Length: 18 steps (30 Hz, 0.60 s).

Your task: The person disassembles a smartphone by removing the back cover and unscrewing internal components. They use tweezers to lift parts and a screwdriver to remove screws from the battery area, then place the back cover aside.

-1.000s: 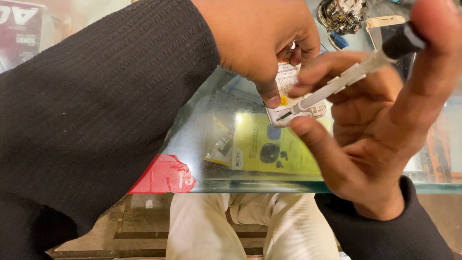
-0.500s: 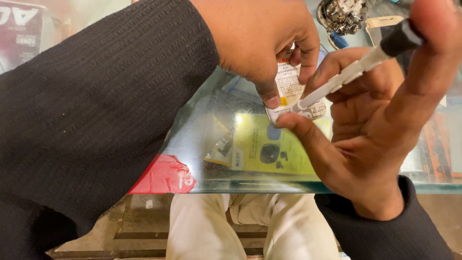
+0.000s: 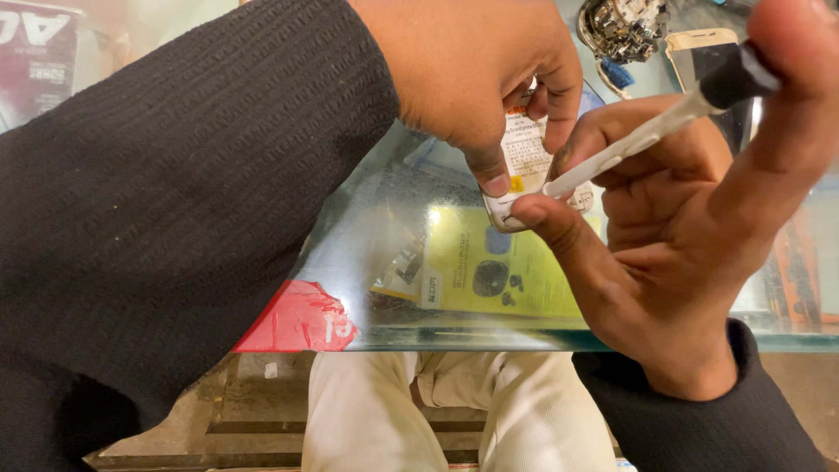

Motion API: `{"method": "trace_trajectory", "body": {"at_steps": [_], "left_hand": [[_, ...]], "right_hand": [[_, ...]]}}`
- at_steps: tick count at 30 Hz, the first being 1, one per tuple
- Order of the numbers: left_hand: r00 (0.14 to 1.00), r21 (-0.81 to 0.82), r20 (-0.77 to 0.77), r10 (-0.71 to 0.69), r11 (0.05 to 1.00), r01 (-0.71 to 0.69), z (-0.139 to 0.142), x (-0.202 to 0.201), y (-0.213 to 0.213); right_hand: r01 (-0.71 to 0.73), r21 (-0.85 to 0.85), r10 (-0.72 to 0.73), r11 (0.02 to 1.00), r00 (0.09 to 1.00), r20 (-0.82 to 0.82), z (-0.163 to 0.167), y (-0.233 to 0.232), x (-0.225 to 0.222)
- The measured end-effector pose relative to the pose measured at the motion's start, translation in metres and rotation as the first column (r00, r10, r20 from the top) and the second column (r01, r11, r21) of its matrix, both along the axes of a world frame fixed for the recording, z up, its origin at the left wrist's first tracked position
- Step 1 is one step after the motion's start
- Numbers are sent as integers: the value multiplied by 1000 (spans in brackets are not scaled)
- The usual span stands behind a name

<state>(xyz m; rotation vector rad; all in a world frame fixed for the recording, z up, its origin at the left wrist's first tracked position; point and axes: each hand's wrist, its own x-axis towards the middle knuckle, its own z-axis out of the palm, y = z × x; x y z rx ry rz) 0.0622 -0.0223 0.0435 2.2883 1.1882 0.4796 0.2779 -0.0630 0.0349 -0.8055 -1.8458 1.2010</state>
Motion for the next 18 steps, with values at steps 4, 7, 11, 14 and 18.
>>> {"method": "trace_trajectory", "body": {"at_steps": [4,7,11,14,18], "left_hand": [[992,-37,-98,83,996,-87,-2,-1,1],[996,-51,-43,72,996,-75,-3,-1,-1],[996,-18,-47,73,997,-74,-1,0,0],[993,-7,-95,70,997,-71,0,-1,0],[999,15,-44,33,999,-32,-1,-1,0]], "right_hand": [[28,-103,-37,994,996,-84,0,-1,3],[-89,-128,61,988,977,-206,-2,-2,5],[-116,282,105,952,993,53,-6,1,3],[-17,172,11,985,999,33,-5,0,2],[94,-81,-98,992,994,-55,2,-5,2]]}}
